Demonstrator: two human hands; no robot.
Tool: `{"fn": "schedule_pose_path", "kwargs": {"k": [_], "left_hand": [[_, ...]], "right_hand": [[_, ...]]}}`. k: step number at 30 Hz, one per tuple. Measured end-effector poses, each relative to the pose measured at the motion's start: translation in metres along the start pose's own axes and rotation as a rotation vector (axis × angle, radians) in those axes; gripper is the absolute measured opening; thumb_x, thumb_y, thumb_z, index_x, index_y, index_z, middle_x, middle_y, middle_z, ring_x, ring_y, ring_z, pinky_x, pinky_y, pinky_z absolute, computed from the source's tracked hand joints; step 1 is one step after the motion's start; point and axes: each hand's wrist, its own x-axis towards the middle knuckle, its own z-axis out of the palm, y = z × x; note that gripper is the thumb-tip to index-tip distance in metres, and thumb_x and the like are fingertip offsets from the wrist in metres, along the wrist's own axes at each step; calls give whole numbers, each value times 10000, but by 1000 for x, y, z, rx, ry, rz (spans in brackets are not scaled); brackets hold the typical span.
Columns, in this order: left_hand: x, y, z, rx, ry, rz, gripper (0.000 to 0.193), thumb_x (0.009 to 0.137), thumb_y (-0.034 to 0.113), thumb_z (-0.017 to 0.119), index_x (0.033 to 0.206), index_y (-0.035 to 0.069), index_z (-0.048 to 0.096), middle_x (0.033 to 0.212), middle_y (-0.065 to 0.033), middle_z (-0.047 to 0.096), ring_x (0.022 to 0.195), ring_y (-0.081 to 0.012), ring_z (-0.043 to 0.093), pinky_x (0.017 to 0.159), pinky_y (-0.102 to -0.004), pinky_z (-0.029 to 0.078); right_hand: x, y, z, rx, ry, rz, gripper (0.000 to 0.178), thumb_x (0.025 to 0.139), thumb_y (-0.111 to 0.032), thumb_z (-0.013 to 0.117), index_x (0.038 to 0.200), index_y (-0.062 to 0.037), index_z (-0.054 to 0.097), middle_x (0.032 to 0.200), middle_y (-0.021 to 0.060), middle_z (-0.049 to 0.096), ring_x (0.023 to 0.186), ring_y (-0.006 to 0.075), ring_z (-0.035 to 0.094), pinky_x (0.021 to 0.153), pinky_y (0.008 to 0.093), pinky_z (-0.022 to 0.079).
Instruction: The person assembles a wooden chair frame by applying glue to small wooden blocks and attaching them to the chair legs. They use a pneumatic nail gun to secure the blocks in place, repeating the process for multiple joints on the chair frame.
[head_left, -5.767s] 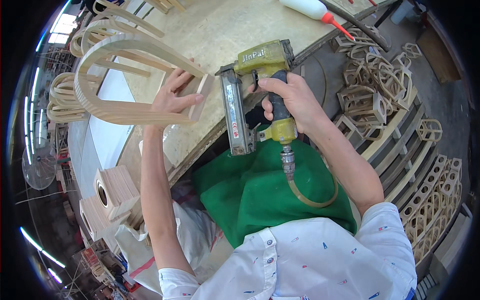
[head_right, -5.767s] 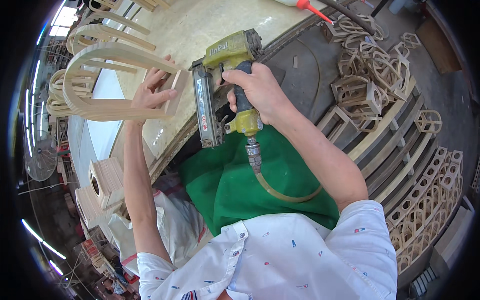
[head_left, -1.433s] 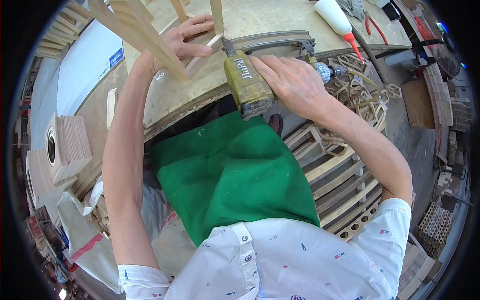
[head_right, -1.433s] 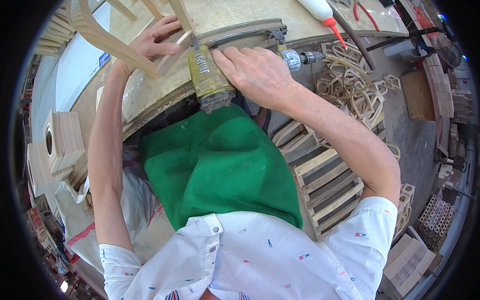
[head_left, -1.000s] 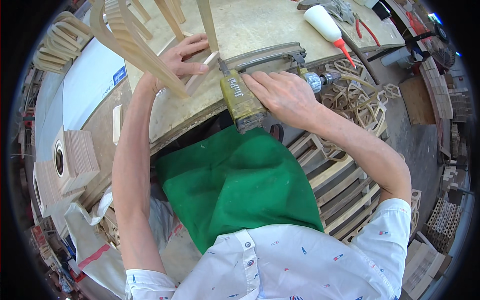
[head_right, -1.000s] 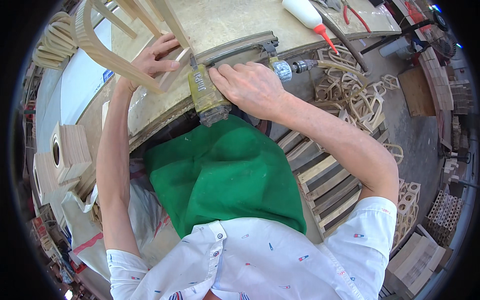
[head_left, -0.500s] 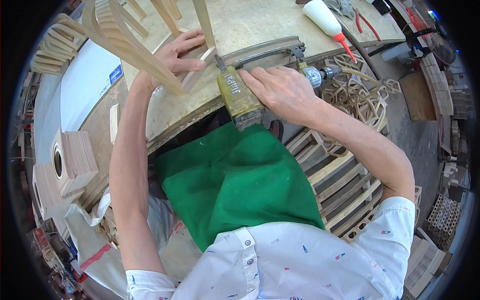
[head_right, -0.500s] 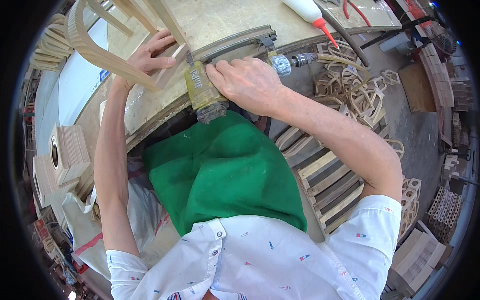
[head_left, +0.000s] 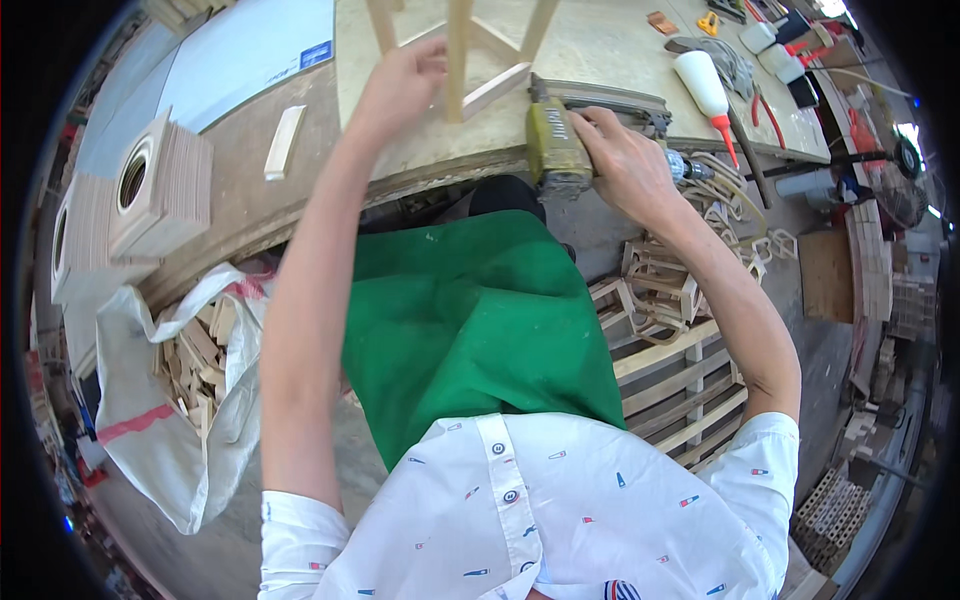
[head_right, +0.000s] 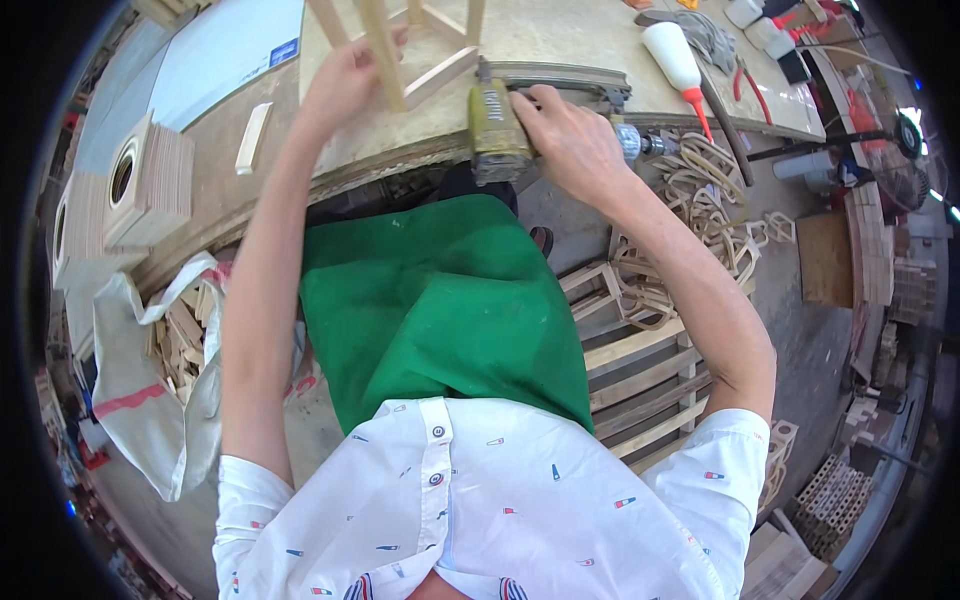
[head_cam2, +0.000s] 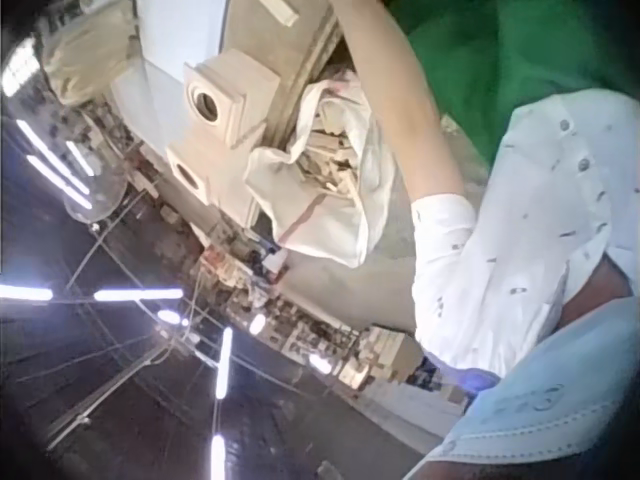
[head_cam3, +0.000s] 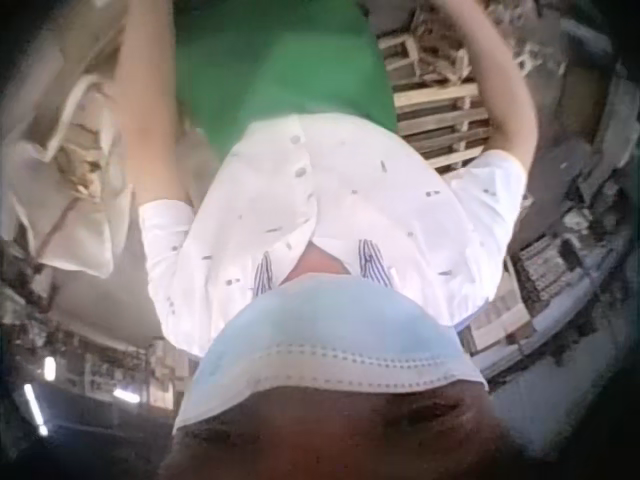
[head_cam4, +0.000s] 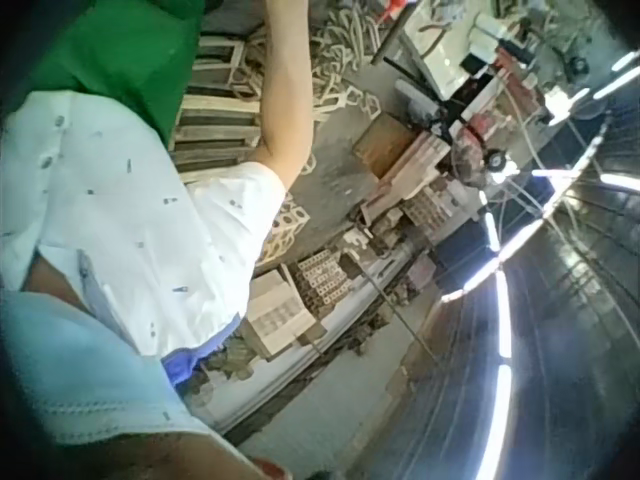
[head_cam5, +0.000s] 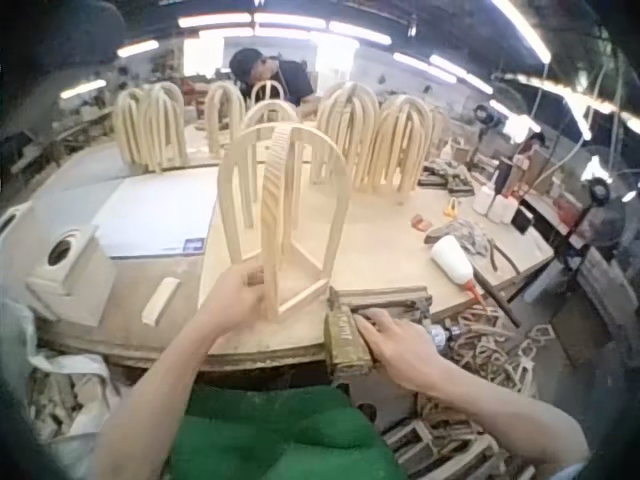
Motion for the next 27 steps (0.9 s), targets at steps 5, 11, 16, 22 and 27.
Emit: {"fn": "schedule_pose_path", "kwargs": {"k": [5, 11, 16, 22, 27], "left_hand": [[-64, -9, 32, 524, 389, 272, 367, 809, 95, 646, 1164, 13, 611, 1055, -134, 640, 1019, -286, 580, 901, -365, 465], [-57, 0, 46, 594, 463, 313, 253, 766, 138, 719, 931, 4, 583, 879, -142, 610, 872, -334, 569, 774, -435, 467], [-50, -5, 45, 676, 463, 338, 238, 759, 134, 717, 850, -5, 548, 798, -153, 602, 796, -340, 583, 717, -448, 476], [-46, -10, 45, 684, 452, 378, 235, 747, 133, 722, 811, -6, 545, 765, -149, 596, 751, -330, 595, 671, -434, 487], [-46, -8, 44, 685, 466, 386, 235, 745, 121, 725, 833, -6, 548, 769, -144, 595, 739, -327, 594, 667, -427, 488]], "right_hand": [[2, -6, -6, -5, -74, 30, 656, 664, 41, 647, 1286, -47, 459, 1183, 160, 538, 910, 346, 631, 725, 421, 524], [5, -9, -9, -28, -80, 33, 633, 677, 36, 640, 1280, -31, 458, 1175, 163, 539, 896, 343, 634, 716, 422, 519], [4, -9, -6, -13, -78, 35, 625, 683, 34, 639, 1278, -17, 456, 1195, 164, 527, 902, 337, 635, 714, 421, 519], [2, -9, -6, -14, -91, 44, 609, 694, 27, 630, 1277, -16, 456, 1202, 164, 524, 897, 327, 639, 702, 410, 524], [2, -5, -2, -33, -95, 69, 693, 639, 47, 639, 1300, -61, 461, 1211, 140, 524, 923, 331, 632, 700, 420, 523]]}}
